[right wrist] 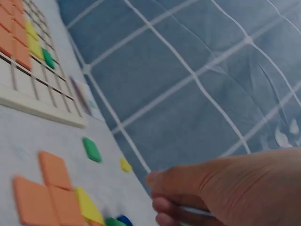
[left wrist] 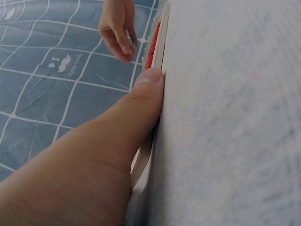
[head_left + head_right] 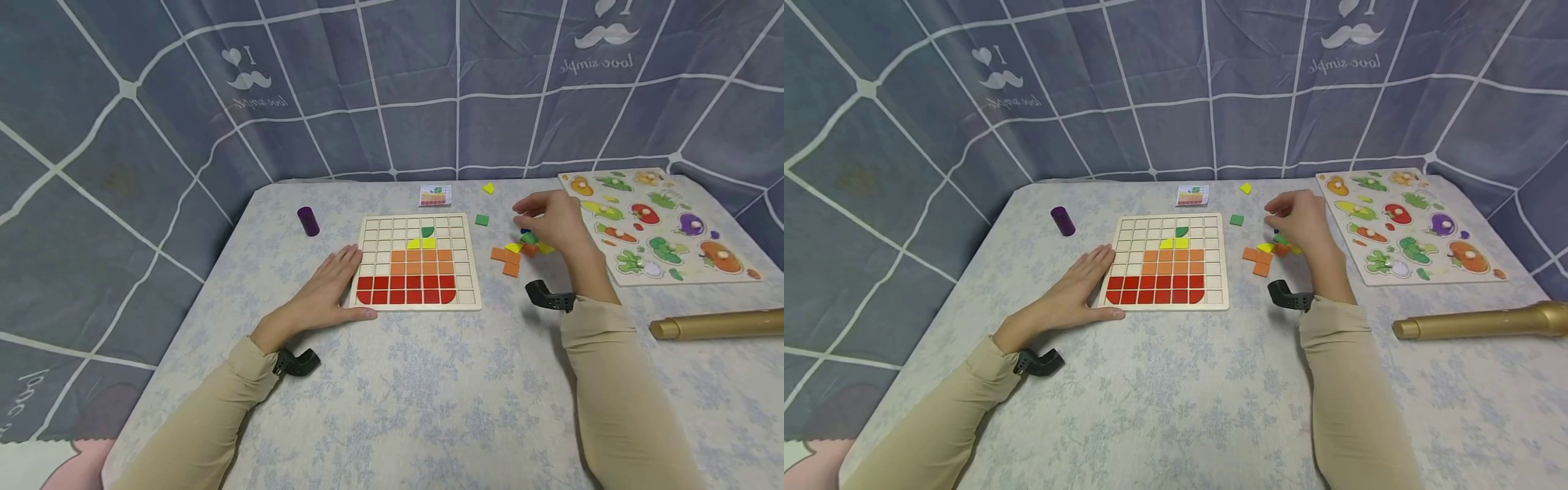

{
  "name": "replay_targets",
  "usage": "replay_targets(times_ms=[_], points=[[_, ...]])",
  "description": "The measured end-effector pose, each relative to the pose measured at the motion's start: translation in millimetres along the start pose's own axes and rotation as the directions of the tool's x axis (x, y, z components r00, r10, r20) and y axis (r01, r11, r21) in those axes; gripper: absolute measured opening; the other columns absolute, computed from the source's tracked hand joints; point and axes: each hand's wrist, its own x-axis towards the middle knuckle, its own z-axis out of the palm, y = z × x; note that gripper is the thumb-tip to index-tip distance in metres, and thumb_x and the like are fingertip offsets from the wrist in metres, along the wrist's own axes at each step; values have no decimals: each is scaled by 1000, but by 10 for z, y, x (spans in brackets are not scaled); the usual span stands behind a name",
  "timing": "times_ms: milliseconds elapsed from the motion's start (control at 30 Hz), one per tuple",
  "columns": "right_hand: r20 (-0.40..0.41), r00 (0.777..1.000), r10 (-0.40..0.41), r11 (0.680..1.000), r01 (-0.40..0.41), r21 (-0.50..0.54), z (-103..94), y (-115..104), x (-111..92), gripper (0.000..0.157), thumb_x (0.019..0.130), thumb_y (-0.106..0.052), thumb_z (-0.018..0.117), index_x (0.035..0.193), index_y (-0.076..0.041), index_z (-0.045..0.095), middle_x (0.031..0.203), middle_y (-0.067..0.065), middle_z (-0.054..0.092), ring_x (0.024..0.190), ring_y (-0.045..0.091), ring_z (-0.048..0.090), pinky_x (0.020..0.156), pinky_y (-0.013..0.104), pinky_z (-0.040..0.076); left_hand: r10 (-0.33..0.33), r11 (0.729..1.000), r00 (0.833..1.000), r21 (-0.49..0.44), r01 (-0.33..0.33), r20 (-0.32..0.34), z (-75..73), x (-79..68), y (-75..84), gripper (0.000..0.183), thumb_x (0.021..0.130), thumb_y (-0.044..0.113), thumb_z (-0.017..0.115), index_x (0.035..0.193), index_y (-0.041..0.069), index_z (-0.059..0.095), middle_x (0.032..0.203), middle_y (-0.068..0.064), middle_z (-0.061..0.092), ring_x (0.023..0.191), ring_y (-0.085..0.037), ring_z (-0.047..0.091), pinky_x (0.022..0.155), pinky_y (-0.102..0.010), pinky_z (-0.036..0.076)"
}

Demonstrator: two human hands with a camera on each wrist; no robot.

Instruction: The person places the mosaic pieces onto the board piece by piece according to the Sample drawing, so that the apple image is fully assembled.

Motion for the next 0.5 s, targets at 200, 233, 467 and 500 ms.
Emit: replay_targets(times_ms=[200,233,467,500], points=[[-11,982,189,982,-190,-20,-239,214,-83,33,100,-17,72,124,6,72,119,30,71,124,47,50,104,61,43,-7,1000,1000,2,7,12,-11,0,5,123,88,61,77,167,-3,10,177,-20,7,166,-32,3,135,-51,5],[-9,976,218,976,-218,-24,-266,233,-99,34,99,-17,73,123,7,72,118,30,70,123,47,49,103,61,43,-7,1000,1000,3,7,12,-11,0,5,122,88,61,77,167,-3,10,177,-20,7,166,-32,3,135,-51,5],[72,922,381,923,-375,-92,-399,304,-173,33,92,-19,79,113,6,72,128,32,53,117,46,45,93,61,49,-20,1000,1000,-3,20,22,-13,6,12,121,89,59,78,168,-2,9,177,-18,5,166,-30,2,136,-49,3],[81,913,400,914,-391,-105,-406,307,-174,32,91,-19,80,111,5,72,129,32,51,116,46,45,92,61,49,-19,1000,1000,-2,19,21,-13,7,10,122,89,59,78,168,-2,8,177,-18,5,166,-30,2,136,-49,3]])
